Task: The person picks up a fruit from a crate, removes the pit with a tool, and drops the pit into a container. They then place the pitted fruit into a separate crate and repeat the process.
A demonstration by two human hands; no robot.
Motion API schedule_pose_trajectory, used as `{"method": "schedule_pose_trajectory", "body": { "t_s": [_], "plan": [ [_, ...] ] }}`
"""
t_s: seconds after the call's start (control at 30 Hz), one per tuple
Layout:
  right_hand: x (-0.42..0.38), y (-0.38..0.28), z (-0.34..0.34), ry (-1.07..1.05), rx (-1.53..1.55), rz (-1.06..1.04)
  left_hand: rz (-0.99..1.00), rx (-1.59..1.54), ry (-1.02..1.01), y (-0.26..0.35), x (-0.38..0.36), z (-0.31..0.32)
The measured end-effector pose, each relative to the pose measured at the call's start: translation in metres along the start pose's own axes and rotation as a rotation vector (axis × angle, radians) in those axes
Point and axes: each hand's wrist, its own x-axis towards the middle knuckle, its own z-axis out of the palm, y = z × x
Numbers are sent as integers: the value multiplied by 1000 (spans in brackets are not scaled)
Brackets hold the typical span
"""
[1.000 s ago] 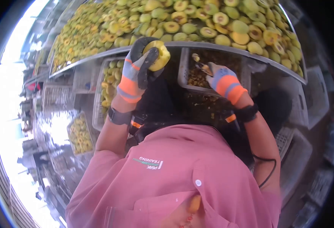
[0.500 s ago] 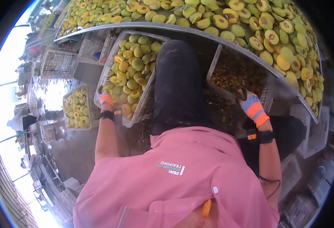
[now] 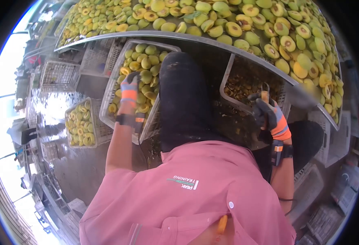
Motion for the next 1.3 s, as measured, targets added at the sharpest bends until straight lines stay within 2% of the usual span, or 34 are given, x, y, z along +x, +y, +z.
{"method": "schedule_pose_trajectory", "body": {
  "t_s": [0.03,0.07,0.13,0.2,0.23,0.27,0.3,0.33,0.4,0.43,0.47,0.6,0.7,0.83,0.93,0.97,1.07,1.17,1.23,1.3],
  "plan": [
    [3,-3,-9,-93,250,80,-47,-132,-83,14,-4,15],
    [12,9,-16,144,-397,-50,-62,-125,-124,25,-7,28],
    [24,47,-37,651,-1688,-322,18,-86,-83,69,-24,41],
    [29,58,-45,672,-1042,-271,288,-48,21,99,-32,49],
    [37,79,-72,696,-933,-252,190,-89,15,121,-39,54],
    [26,54,-28,718,-871,-248,103,-126,0,141,-41,60],
    [24,49,-16,685,-765,-281,150,-146,-76,151,-40,68],
    [30,59,-32,674,-902,-287,199,-148,-137,163,-35,77],
    [17,31,-6,661,-1227,-32,292,-228,-291,198,-34,110],
    [16,30,-7,642,-1221,-2,328,-252,-363,211,-35,122],
    [16,30,-8,618,-1215,29,471,-134,-419,218,-28,137],
    [16,33,-18,639,-1131,16,808,170,-449,262,1,211],
    [10,26,-21,683,-1167,-23,619,357,-484,265,34,271],
    [1,19,-18,694,-1153,-36,593,778,-690,267,60,329],
    [-5,11,-15,691,-1167,-33,743,1046,-732,266,52,351],
    [-6,8,-16,703,-1140,-56,690,1047,-842,270,57,354],
    [-8,1,-12,712,-1054,-32,777,909,-710,255,58,352],
    [-16,-6,-10,709,-894,-128,468,85,-840,227,65,340],
    [-15,-1,-9,649,-671,-243,196,-316,-882,241,36,299],
    [-7,2,-9,549,-366,-362,37,-504,-821,242,14,285]
  ]
}}
